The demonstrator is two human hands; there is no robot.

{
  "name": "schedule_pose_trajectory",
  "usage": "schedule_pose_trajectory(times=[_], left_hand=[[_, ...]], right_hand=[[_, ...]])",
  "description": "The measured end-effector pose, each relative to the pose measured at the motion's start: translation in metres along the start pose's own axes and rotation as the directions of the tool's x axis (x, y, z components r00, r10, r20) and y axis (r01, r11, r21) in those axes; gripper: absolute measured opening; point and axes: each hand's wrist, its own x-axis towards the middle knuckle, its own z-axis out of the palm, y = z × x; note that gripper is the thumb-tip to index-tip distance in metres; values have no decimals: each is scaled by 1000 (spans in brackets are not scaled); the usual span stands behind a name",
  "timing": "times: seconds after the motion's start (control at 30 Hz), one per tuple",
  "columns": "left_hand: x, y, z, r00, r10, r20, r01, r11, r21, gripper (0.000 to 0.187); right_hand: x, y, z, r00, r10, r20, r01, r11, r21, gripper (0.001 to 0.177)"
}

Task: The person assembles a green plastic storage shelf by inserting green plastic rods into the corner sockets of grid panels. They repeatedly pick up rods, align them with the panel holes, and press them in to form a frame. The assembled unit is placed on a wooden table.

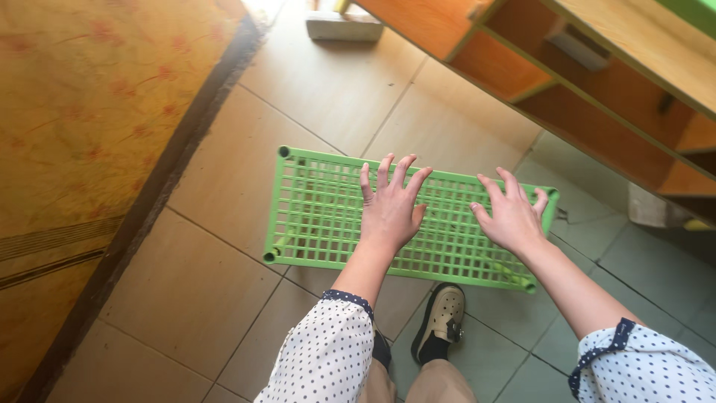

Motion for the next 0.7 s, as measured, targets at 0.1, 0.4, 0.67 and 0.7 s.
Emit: schedule_pose_trajectory(times=[0.1, 0.4, 0.67, 0.7], left_hand=[[5, 40, 9, 998, 16, 67, -15, 1000, -2, 74], [14, 145, 51, 972, 108, 208, -102, 994, -42, 80], [32, 213, 94, 943, 127, 308, -140, 990, 21, 88], [35, 219, 101, 940, 122, 320, -138, 990, 27, 89]], right_hand=[[-24, 32, -3, 998, 65, 11, -65, 998, 1, 64], [-75, 137, 5, 977, 208, 50, -211, 975, 62, 68], [-80, 203, 13, 972, 220, 79, -226, 971, 79, 68], [-78, 209, 14, 974, 215, 74, -221, 972, 83, 67]])
